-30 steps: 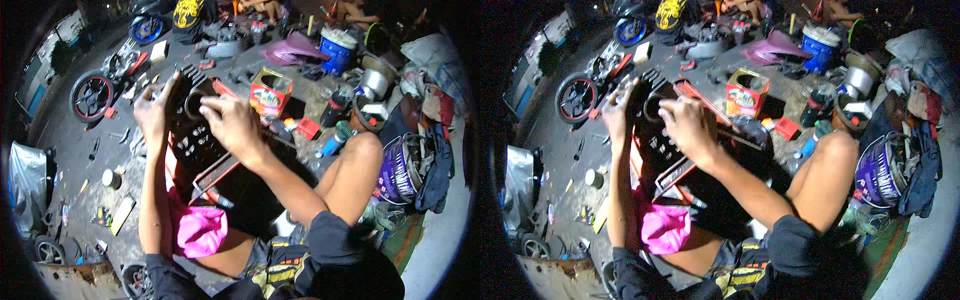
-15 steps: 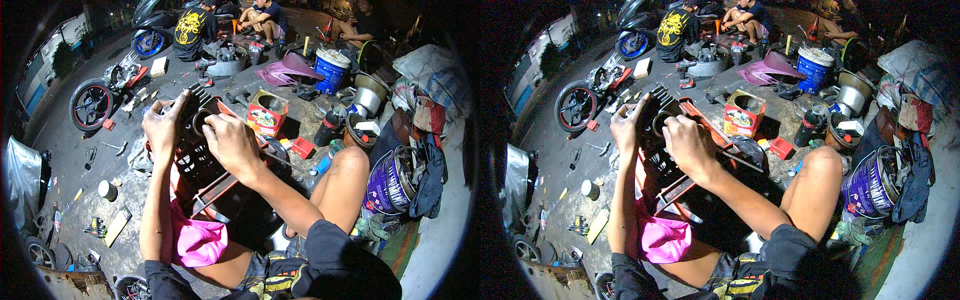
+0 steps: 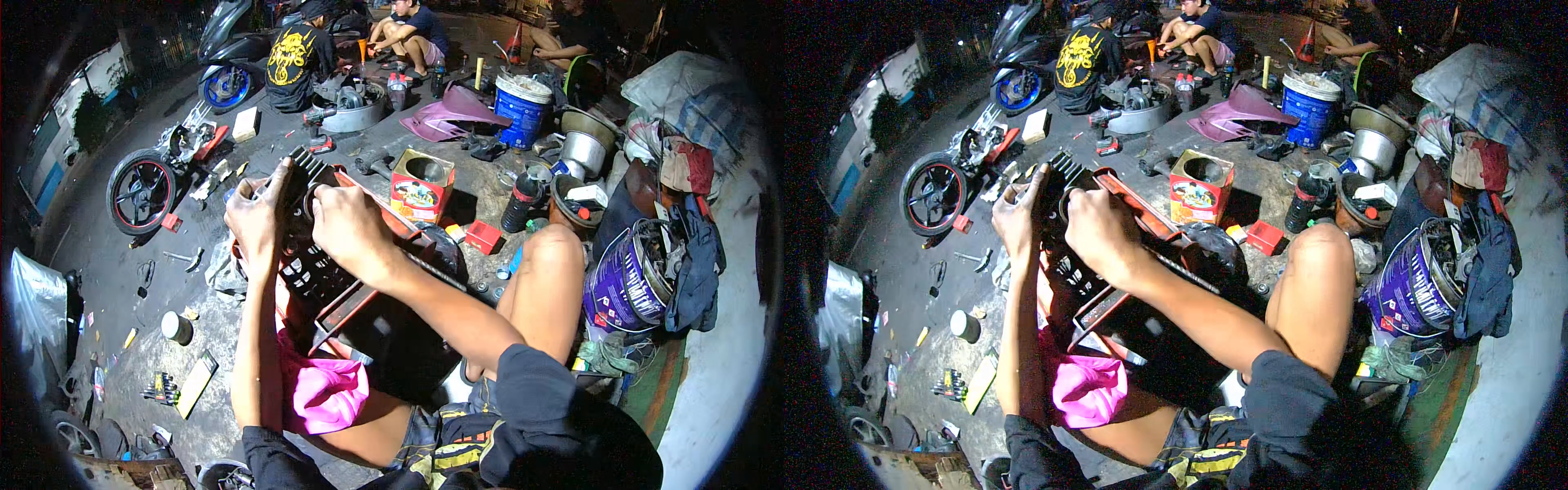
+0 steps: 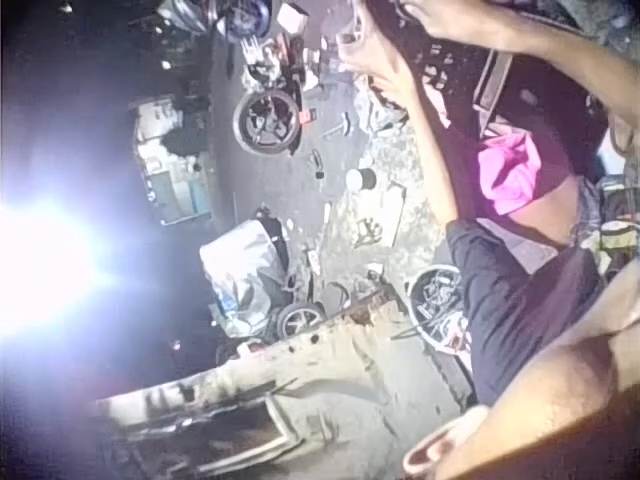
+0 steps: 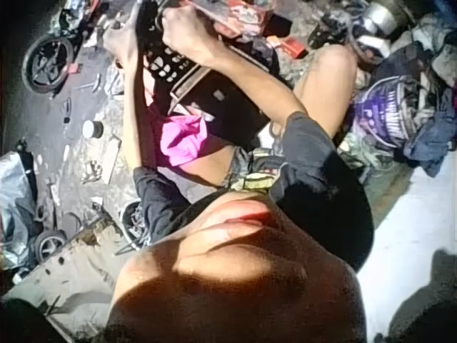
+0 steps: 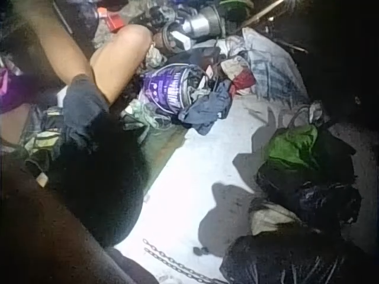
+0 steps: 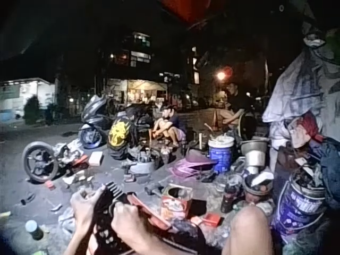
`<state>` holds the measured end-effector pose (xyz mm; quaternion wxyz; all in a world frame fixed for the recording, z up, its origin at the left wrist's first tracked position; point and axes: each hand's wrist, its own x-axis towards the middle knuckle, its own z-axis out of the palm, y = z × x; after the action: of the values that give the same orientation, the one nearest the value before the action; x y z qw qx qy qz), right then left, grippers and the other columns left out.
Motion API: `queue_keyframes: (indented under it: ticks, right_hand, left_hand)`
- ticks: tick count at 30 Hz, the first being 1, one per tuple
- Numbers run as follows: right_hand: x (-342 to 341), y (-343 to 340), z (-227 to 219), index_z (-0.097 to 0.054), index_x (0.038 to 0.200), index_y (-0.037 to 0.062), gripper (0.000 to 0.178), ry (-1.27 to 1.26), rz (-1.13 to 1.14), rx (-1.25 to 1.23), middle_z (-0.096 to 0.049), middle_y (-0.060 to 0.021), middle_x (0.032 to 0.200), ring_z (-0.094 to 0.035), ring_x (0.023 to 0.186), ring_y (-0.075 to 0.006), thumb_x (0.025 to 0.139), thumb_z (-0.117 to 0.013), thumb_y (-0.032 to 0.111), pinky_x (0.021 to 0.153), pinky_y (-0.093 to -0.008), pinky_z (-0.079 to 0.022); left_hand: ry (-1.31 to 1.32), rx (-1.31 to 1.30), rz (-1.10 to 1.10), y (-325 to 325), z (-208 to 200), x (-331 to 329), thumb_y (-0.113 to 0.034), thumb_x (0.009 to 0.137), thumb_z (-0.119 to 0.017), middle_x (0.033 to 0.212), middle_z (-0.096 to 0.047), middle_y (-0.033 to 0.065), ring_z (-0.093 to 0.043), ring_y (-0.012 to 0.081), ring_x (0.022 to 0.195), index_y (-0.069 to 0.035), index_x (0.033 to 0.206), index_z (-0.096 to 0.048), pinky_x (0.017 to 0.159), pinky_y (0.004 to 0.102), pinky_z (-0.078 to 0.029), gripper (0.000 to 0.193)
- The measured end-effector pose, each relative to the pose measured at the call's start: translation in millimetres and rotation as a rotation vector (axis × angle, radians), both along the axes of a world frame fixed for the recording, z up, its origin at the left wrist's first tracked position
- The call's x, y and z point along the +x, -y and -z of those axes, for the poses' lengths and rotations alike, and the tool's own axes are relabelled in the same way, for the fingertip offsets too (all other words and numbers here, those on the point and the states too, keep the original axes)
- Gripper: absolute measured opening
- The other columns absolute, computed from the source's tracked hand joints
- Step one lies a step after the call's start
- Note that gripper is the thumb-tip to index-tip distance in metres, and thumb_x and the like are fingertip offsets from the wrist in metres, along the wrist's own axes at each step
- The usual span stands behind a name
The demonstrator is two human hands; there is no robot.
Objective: The recorder is inspecting and assembling components of a motorcycle engine head.
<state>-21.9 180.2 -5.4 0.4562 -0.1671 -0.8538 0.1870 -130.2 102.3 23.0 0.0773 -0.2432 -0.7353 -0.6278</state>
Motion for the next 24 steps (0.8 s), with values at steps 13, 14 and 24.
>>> queue_keyframes:
  ticks: [13, 14, 24]
  right_hand:
    - [30, 0, 9, -0.064, 0.094, 0.0112, 0.014, 0.001, 0.293, 0.294, -0.064, -0.0093, 0.091, -0.061, 0.084, -0.0277, 0.082, -0.064, 0.018, 0.073, -0.0398, -0.047]
    - [28, 1, 11, -0.064, 0.094, 0.0122, 0.014, -0.021, 0.262, 0.282, -0.063, -0.0081, 0.093, -0.058, 0.085, -0.0259, 0.081, -0.064, 0.018, 0.076, -0.039, -0.045]
    - [28, -12, 13, -0.064, 0.086, 0.0086, 0.008, -0.133, 0.109, 0.348, -0.065, -0.0114, 0.08, -0.065, 0.07, -0.0276, 0.081, -0.065, 0.014, 0.059, -0.0392, -0.051]
  left_hand:
    - [-0.088, 0.021, -0.005, -5, 4, 7, -0.038, 0.075, -0.078, 0.063, -0.064, 0.0082, -0.054, 0.0091, 0.057, 0.002, 0.075, -0.065, 0.054, 0.0257, -0.044, 0.042]
    - [-0.127, 0.019, -0.035, -2, 3, 7, -0.039, 0.075, -0.078, 0.063, -0.064, 0.0084, -0.054, 0.0085, 0.057, 0.002, 0.075, -0.065, 0.053, 0.0259, -0.044, 0.043]
    - [-0.156, -0.023, -0.07, -2, -1, 10, -0.04, 0.073, -0.078, 0.061, -0.065, 0.0092, -0.055, 0.0094, 0.056, 0.002, 0.071, -0.066, 0.055, 0.0274, -0.045, 0.044]
